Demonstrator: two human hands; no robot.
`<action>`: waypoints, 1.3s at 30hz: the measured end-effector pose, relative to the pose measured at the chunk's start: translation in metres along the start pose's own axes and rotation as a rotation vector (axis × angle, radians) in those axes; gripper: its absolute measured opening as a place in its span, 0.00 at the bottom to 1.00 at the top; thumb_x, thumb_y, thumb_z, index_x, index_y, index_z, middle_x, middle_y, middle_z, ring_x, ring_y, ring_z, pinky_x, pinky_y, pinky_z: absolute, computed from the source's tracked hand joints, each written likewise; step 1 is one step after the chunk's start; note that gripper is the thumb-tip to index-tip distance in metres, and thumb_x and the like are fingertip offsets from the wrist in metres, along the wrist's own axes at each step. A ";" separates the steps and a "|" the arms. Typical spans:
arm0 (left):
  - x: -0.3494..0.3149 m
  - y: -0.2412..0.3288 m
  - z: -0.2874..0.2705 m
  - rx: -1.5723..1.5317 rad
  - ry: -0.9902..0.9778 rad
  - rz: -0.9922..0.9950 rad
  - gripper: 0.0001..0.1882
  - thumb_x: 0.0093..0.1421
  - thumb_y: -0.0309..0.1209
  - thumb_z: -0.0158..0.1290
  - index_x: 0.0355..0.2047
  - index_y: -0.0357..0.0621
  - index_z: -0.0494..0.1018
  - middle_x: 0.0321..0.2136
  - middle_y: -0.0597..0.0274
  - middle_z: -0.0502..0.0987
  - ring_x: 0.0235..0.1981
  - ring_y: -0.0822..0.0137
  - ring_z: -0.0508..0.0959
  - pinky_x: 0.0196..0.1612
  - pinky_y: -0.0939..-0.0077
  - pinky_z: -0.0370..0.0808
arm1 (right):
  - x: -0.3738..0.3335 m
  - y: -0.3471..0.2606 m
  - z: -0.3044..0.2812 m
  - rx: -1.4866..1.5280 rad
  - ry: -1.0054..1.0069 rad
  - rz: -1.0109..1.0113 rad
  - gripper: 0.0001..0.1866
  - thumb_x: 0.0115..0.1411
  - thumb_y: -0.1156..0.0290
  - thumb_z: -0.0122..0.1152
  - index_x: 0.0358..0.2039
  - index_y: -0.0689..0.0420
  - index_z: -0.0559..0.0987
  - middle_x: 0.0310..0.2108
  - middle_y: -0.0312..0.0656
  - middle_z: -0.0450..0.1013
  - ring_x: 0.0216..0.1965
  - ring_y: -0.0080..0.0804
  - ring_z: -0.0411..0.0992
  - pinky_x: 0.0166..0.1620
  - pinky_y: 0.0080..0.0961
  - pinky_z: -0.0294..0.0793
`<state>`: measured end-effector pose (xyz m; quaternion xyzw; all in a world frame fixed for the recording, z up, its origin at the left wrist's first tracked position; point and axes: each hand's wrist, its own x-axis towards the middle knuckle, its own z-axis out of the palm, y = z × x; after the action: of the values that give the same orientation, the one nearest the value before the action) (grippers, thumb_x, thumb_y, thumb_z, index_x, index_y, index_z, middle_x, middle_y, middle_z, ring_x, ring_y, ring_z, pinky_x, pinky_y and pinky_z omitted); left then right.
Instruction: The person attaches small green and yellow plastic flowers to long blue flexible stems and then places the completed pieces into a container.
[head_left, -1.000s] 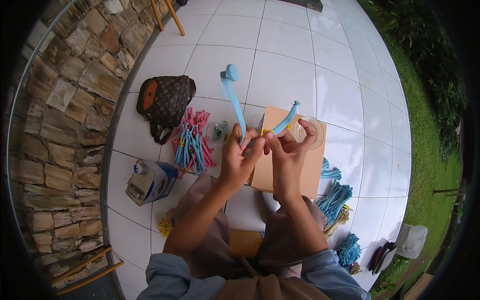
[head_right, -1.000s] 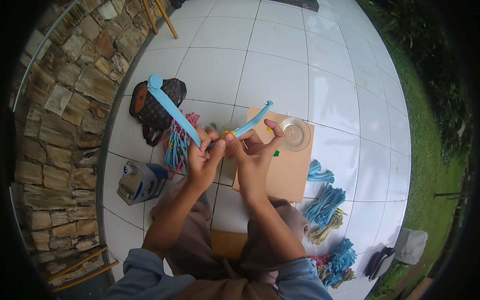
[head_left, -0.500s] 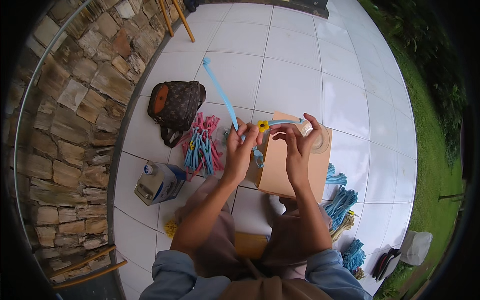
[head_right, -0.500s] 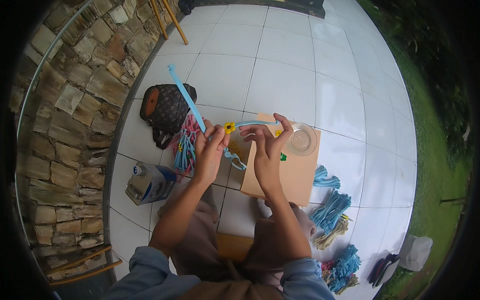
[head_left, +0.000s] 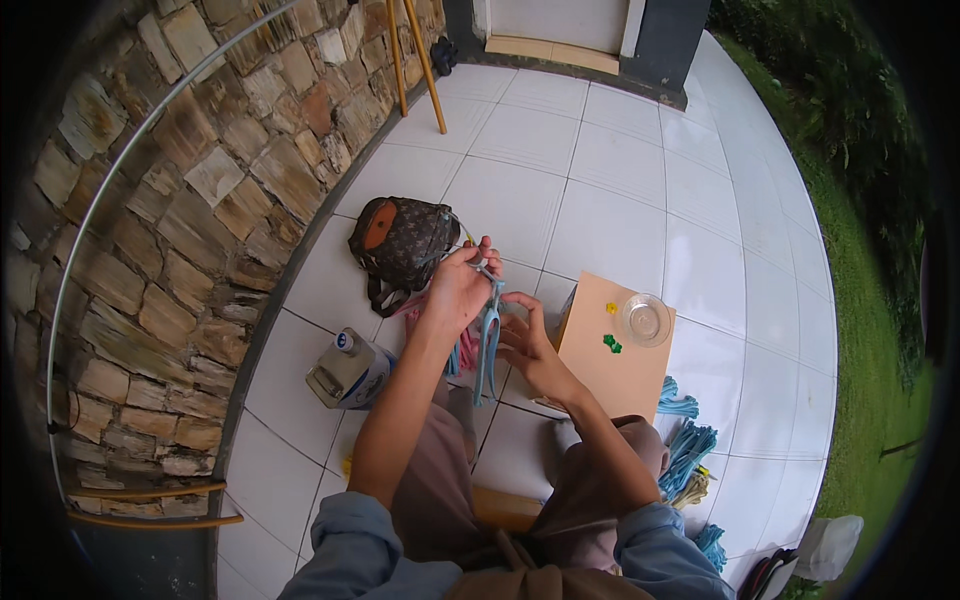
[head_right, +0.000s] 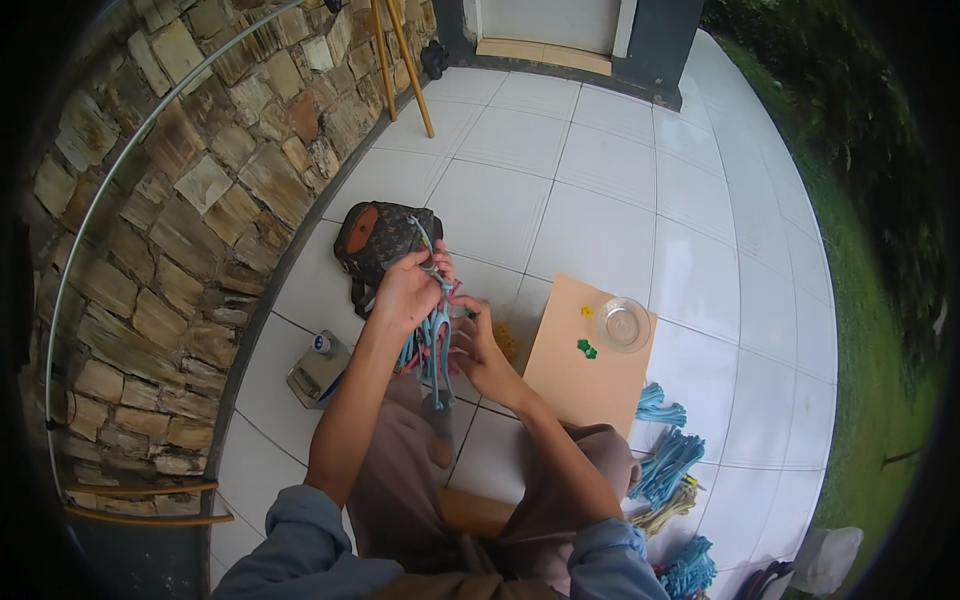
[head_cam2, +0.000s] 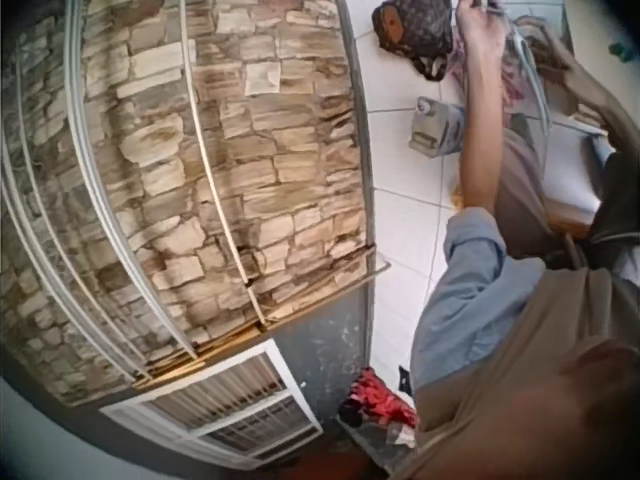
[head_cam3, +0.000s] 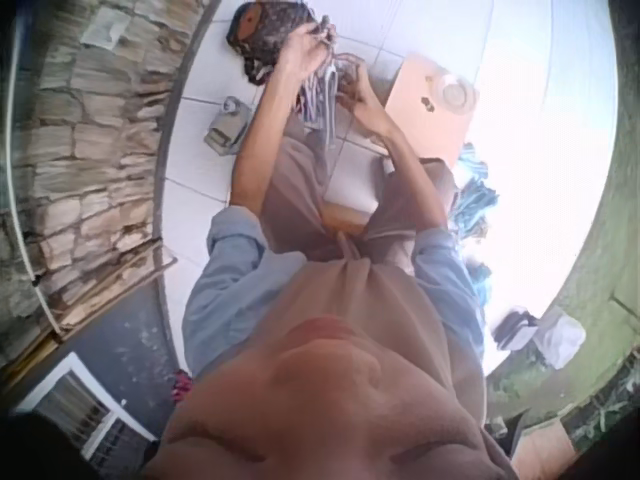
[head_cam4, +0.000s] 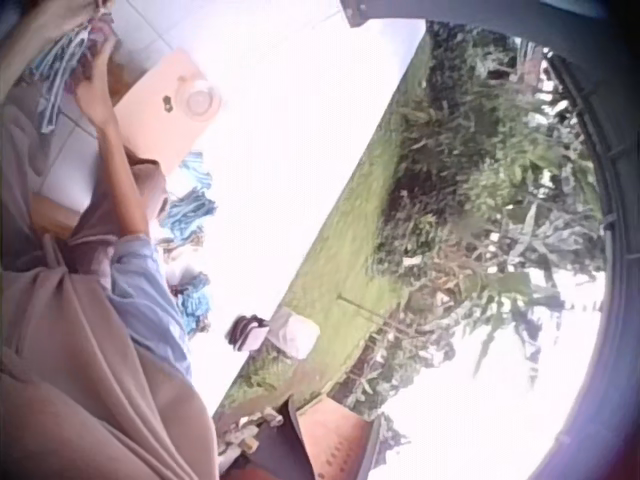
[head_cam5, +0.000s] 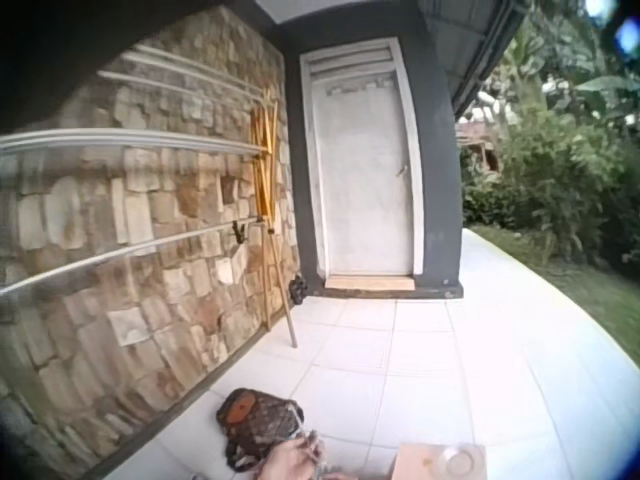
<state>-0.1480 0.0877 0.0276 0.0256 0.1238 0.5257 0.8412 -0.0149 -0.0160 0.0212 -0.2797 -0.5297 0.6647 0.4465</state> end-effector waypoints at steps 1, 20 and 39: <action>-0.005 0.000 0.006 0.123 0.080 0.011 0.05 0.56 0.24 0.41 0.33 0.39 0.60 0.33 0.57 0.68 0.31 0.66 0.66 0.35 0.75 0.65 | -0.005 -0.012 0.010 0.060 0.012 0.004 0.33 0.50 0.92 0.39 0.53 0.48 0.48 0.43 0.42 0.59 0.45 0.30 0.64 0.49 0.29 0.63; -0.196 -0.089 0.088 1.369 -0.431 0.617 0.13 0.61 0.27 0.37 0.43 0.37 0.66 0.39 0.57 0.70 0.40 0.66 0.70 0.44 0.76 0.66 | -0.120 -0.110 0.096 -0.744 0.578 -0.174 0.12 0.50 0.70 0.61 0.34 0.62 0.76 0.17 0.39 0.68 0.17 0.23 0.62 0.23 0.19 0.63; -0.172 -0.150 0.111 0.977 -0.366 -0.129 0.13 0.62 0.34 0.40 0.36 0.35 0.67 0.29 0.60 0.72 0.32 0.75 0.72 0.34 0.84 0.67 | -0.215 -0.163 0.061 -0.287 0.796 -0.618 0.11 0.58 0.70 0.49 0.31 0.66 0.73 0.36 0.43 0.59 0.28 0.27 0.68 0.32 0.22 0.71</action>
<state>-0.0615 -0.1233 0.1407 0.4986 0.2070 0.3406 0.7698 0.0778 -0.2279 0.1724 -0.3995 -0.4626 0.2650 0.7458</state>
